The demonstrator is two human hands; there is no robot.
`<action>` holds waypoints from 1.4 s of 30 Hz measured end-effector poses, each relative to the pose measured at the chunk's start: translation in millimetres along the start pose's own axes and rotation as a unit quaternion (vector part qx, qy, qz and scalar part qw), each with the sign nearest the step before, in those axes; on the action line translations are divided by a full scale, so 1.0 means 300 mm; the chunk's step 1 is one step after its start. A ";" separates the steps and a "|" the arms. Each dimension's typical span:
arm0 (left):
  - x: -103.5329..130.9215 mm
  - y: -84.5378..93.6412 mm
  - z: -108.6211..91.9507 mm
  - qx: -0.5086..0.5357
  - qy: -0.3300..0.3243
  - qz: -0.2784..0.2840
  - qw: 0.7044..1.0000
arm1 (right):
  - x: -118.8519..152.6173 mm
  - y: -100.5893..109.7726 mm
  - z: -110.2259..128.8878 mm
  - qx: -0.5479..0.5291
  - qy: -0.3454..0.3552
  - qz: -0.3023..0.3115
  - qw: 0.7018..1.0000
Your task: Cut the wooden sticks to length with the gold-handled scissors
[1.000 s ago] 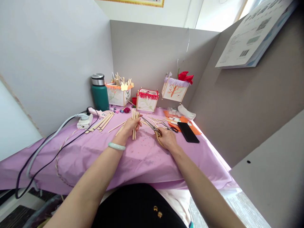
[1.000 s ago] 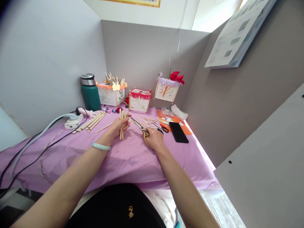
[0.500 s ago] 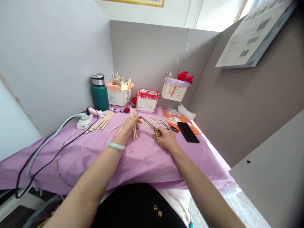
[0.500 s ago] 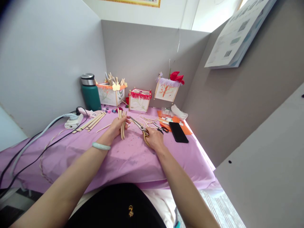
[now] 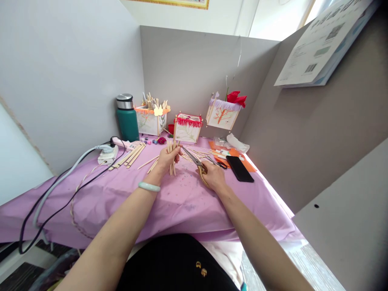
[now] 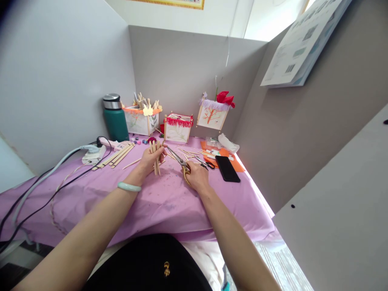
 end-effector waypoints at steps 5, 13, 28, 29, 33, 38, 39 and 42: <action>-0.001 0.000 0.000 0.009 0.027 -0.003 1.000 | -0.001 0.001 0.001 0.005 -0.001 -0.003 1.000; 0.006 -0.004 -0.010 0.031 0.013 0.004 0.999 | 0.000 -0.007 -0.004 0.006 0.008 -0.017 1.000; 0.007 -0.006 -0.017 0.026 0.040 -0.032 0.998 | -0.001 -0.002 0.005 0.015 0.020 -0.010 1.000; 0.007 -0.005 -0.017 0.026 0.039 -0.030 0.998 | -0.001 -0.003 0.004 0.014 0.021 -0.011 1.000; 0.005 0.000 -0.011 0.029 0.029 -0.039 0.998 | 0.000 -0.005 0.002 0.013 0.027 -0.014 0.999; 0.001 0.005 -0.007 0.027 0.019 -0.044 0.998 | 0.001 -0.003 0.003 0.019 0.026 -0.004 0.999; 0.001 0.004 -0.007 0.025 0.020 -0.044 0.999 | 0.001 -0.004 0.003 0.021 0.025 0.000 0.999; 0.003 0.002 -0.010 0.023 0.027 -0.046 0.998 | 0.003 -0.006 0.003 0.024 0.025 0.007 0.999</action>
Point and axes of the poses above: each hand's wrist, its own x-axis away from the middle knuckle, its own y-axis out of the back of the hand, z = x × y, the point moved 1 cm from there along -x, towards the middle knuckle, and after that the axes turned 13 degrees about y, right-handed, at the moved point
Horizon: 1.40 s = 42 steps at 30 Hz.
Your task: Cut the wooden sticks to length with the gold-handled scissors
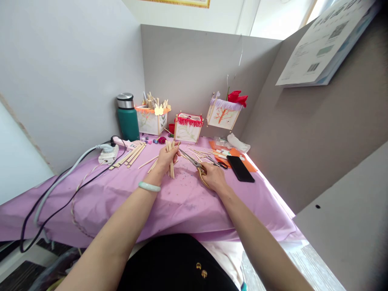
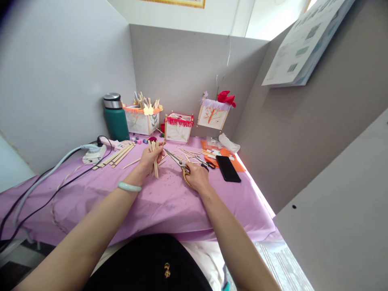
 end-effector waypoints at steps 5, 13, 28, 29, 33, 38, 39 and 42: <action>0.000 0.000 0.000 0.000 0.004 -0.002 1.000 | 0.000 -0.002 -0.002 -0.004 0.001 -0.006 1.000; 0.001 0.000 0.001 -0.005 0.014 -0.003 1.000 | -0.001 0.003 -0.007 -0.066 0.002 -0.078 0.995; 0.005 -0.006 0.004 -0.020 0.027 0.056 0.998 | -0.002 0.008 0.002 -0.051 0.014 -0.076 0.996; 0.005 -0.006 0.004 -0.016 0.028 0.055 0.998 | -0.002 0.007 0.001 -0.049 0.012 -0.078 0.996; 0.002 -0.003 0.006 -0.017 0.030 0.047 0.998 | -0.001 0.007 0.001 -0.033 0.010 -0.066 0.997; -0.001 0.001 0.009 -0.026 0.042 0.043 0.998 | -0.002 0.003 -0.001 -0.017 -0.007 -0.056 0.998; 0.000 0.001 0.009 -0.028 0.045 0.043 0.998 | -0.002 0.001 -0.003 -0.015 -0.014 -0.056 0.998; 0.005 0.000 0.005 -0.029 0.054 0.044 0.997 | -0.004 -0.006 -0.013 -0.007 -0.035 -0.061 0.998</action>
Point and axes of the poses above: each hand's wrist, its own x-axis away from the middle knuckle, its own y-axis out of the back of the hand, z = x × y, the point moved 1 cm from there along -x, towards the middle knuckle, and after that the axes turned 13 degrees about y, right-handed, at the moved point
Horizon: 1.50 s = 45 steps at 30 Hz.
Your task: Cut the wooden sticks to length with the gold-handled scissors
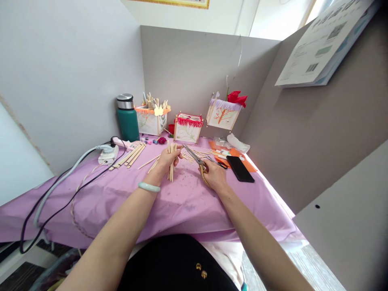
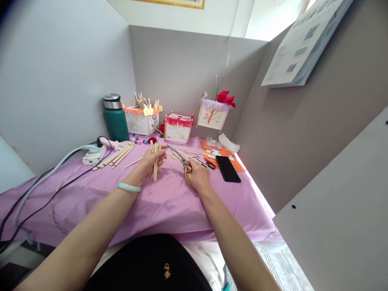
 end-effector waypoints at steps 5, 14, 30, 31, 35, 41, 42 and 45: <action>0.012 -0.004 -0.008 0.007 0.011 -0.008 1.000 | 0.001 -0.007 -0.005 0.006 0.009 -0.007 1.000; 0.009 -0.006 -0.010 -0.003 0.021 -0.011 1.000 | 0.002 -0.016 -0.007 0.011 0.017 0.003 1.000; 0.007 -0.010 -0.008 -0.008 0.017 -0.010 1.000 | 0.003 -0.014 -0.004 0.019 0.035 0.012 0.999; 0.008 -0.010 -0.009 -0.007 0.015 -0.009 1.000 | 0.003 -0.011 -0.003 0.019 0.036 0.017 0.999; 0.013 -0.011 -0.012 -0.001 0.011 0.001 1.000 | 0.004 -0.006 0.002 0.021 0.040 0.025 0.999; 0.014 -0.009 -0.012 0.017 0.022 0.016 0.999 | 0.004 -0.023 -0.006 0.032 0.042 -0.010 0.999; 0.013 -0.008 -0.012 0.019 0.023 0.020 0.999 | 0.004 -0.025 -0.007 0.034 0.043 -0.011 0.998; 0.010 -0.004 -0.012 0.020 0.027 0.032 0.999 | 0.003 -0.027 -0.006 0.045 0.042 -0.006 0.998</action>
Point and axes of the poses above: each hand's wrist, its own x-axis away from the middle knuckle, its own y-axis out of the back of the hand, z = x × y, the point moved 1 cm from there along -x, towards the middle knuckle, and after that the axes turned 13 degrees about y, right-handed, at the moved point
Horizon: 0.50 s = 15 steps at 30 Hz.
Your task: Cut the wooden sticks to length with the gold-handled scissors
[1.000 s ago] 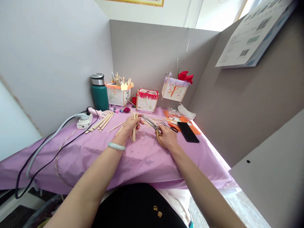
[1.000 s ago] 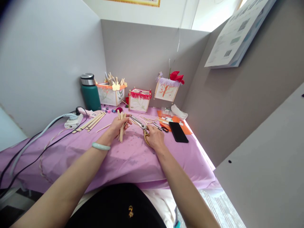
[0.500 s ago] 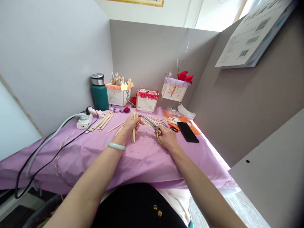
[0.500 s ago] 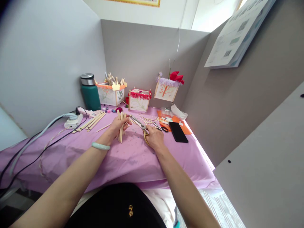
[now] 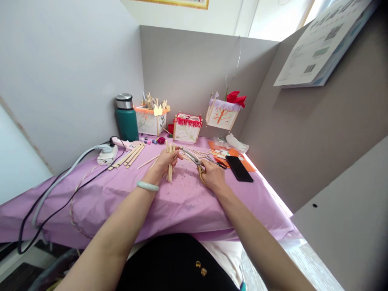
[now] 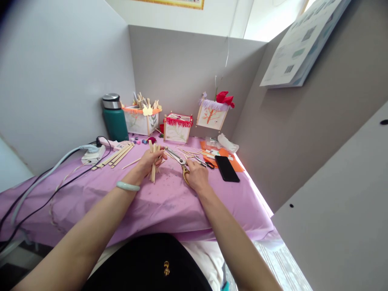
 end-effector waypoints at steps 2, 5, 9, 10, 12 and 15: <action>-0.001 0.002 -0.001 0.002 0.008 0.007 1.000 | 0.000 0.001 0.002 0.009 -0.003 -0.001 1.000; 0.000 0.001 -0.001 0.006 0.019 0.014 1.000 | -0.001 0.002 0.003 0.019 -0.009 -0.011 1.000; 0.002 -0.002 -0.002 0.007 0.027 0.015 1.000 | -0.003 0.005 0.004 0.018 -0.006 -0.006 1.000; 0.002 -0.002 -0.002 0.006 0.027 0.014 1.000 | -0.003 0.006 0.004 0.015 -0.005 0.000 1.000; 0.003 0.000 -0.002 0.002 0.026 0.012 1.000 | -0.004 0.008 0.005 0.009 -0.006 0.012 1.000; 0.004 0.002 -0.004 0.005 0.026 0.013 1.000 | -0.004 0.008 0.002 0.000 -0.018 0.025 1.000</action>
Point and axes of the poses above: each hand's wrist, its own x-axis away from the middle knuckle, its own y-axis out of the back of the hand, z = x × y, the point moved 1 cm from there along -x, towards the middle knuckle, and after that the axes turned 13 degrees about y, right-handed, at the moved point
